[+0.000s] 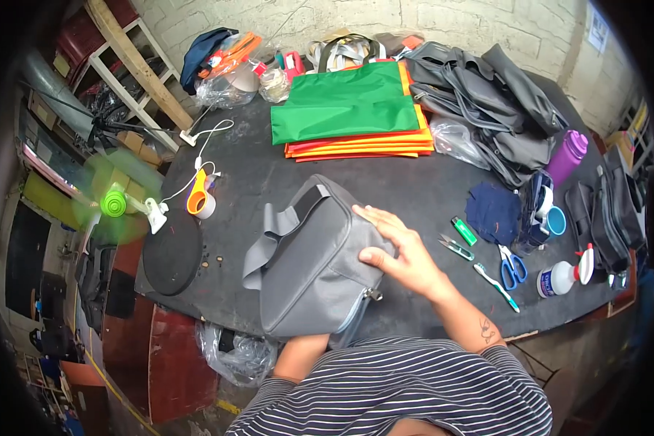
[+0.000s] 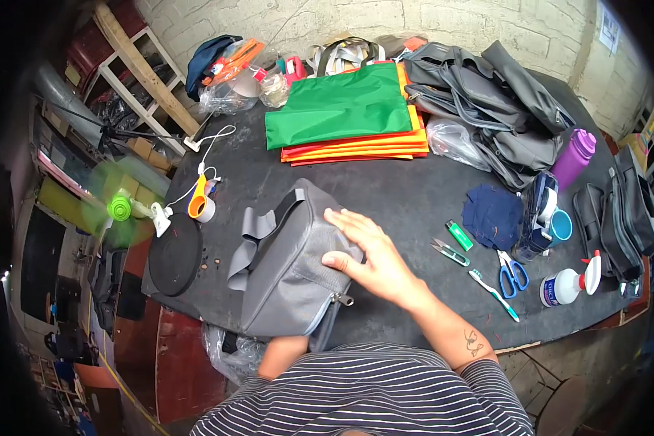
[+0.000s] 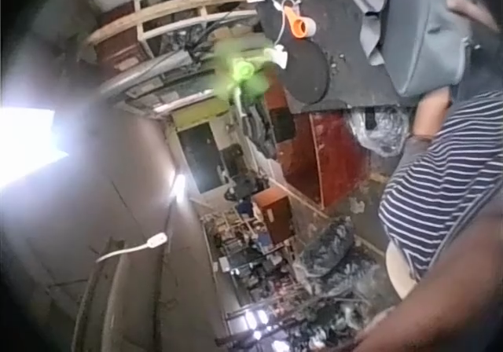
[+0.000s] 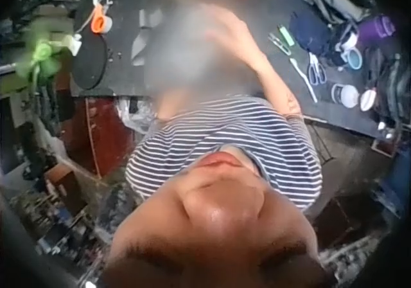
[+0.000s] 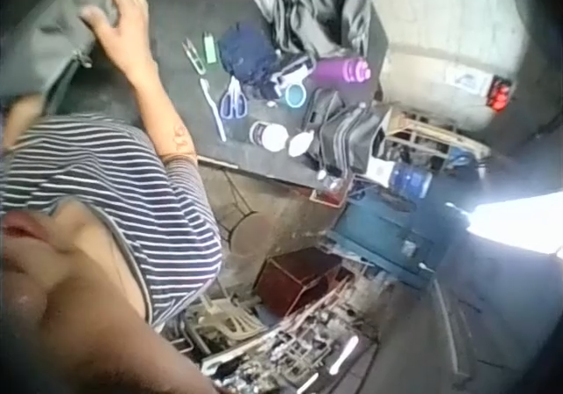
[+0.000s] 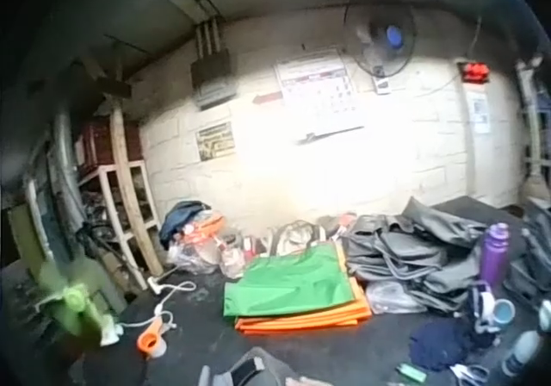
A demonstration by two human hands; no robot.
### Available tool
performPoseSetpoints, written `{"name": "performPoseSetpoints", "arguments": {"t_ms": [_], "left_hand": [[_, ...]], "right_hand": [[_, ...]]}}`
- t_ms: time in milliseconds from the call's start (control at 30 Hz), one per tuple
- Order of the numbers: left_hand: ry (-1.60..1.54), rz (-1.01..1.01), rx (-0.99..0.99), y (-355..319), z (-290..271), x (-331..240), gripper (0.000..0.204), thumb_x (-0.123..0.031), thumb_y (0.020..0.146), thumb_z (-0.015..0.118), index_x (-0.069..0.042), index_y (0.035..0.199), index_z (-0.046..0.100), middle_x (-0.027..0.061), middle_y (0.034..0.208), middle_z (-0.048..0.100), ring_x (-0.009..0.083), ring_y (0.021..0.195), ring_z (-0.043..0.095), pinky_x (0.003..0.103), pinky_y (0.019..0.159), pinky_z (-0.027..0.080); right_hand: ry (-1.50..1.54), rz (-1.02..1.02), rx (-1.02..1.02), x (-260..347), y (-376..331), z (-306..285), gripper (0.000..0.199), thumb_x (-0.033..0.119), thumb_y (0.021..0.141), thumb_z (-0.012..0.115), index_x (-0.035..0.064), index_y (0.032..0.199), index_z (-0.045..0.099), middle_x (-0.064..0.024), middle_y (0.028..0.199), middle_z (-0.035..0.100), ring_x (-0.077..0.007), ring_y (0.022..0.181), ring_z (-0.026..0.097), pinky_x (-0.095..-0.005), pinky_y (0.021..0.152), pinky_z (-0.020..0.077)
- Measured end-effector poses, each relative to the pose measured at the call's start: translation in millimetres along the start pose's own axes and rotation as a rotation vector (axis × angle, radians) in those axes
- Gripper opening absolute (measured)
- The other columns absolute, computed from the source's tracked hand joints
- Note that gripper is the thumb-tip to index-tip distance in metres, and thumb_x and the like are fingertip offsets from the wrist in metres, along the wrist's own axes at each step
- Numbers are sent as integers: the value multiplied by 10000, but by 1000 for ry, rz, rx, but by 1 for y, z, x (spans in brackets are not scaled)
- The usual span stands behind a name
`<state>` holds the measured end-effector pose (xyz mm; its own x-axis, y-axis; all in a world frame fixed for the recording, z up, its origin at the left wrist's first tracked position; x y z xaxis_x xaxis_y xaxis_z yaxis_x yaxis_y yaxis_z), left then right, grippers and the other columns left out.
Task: Inspecting a manufactured gray bag for defects and trimming loose threads using snips.
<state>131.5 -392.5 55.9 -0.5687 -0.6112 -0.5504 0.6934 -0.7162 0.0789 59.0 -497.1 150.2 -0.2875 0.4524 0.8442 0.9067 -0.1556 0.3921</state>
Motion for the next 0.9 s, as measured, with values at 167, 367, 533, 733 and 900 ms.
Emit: {"name": "performPoseSetpoints", "arguments": {"t_ms": [167,367,533,733,900], "left_hand": [[7,19,-26,-6,-1,-3,685,-157,693,503,-48,1359,384,168,1343,452,328,1258,404,440,1064,299],[12,39,-41,-8,1,-8,682,-189,705,497,-45,1362,379,172,1343,450,331,1254,408,444,1059,305],[13,54,-49,-8,1,-13,682,-216,715,492,-43,1364,375,175,1342,449,333,1250,412,448,1054,311],[15,53,-44,-9,1,-13,683,-248,726,487,-40,1366,370,179,1342,448,336,1246,416,452,1049,318],[15,45,-43,-16,-1,-9,685,-274,736,482,-38,1368,366,182,1342,447,338,1242,419,456,1045,324]], "right_hand": [[-264,-146,-72,14,-15,4,530,285,823,649,32,1268,513,-116,1278,543,-326,1239,444,-458,1049,277],[-391,-232,-175,22,-29,11,478,215,812,643,-19,1214,535,-124,1234,573,-319,1192,492,-485,1020,314],[-431,-264,-102,27,-41,35,450,186,819,626,-50,1191,537,-195,1236,539,-335,1181,495,-478,1013,337],[-326,-385,50,45,-48,54,496,214,813,635,-50,1217,522,-204,1275,510,-351,1210,477,-485,1018,346],[-426,-249,235,35,-35,59,882,625,852,377,-35,1413,209,-234,1461,232,-378,1373,195,-601,1075,62]]}}
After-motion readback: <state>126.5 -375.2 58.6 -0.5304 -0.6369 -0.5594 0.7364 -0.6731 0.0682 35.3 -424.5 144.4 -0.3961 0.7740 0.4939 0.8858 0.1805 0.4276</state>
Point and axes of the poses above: each hand's wrist, its own y-axis towards the middle knuckle, its own z-axis out of the palm, x = y × z, the point moved 8 cm from there along y, towards the middle knuckle
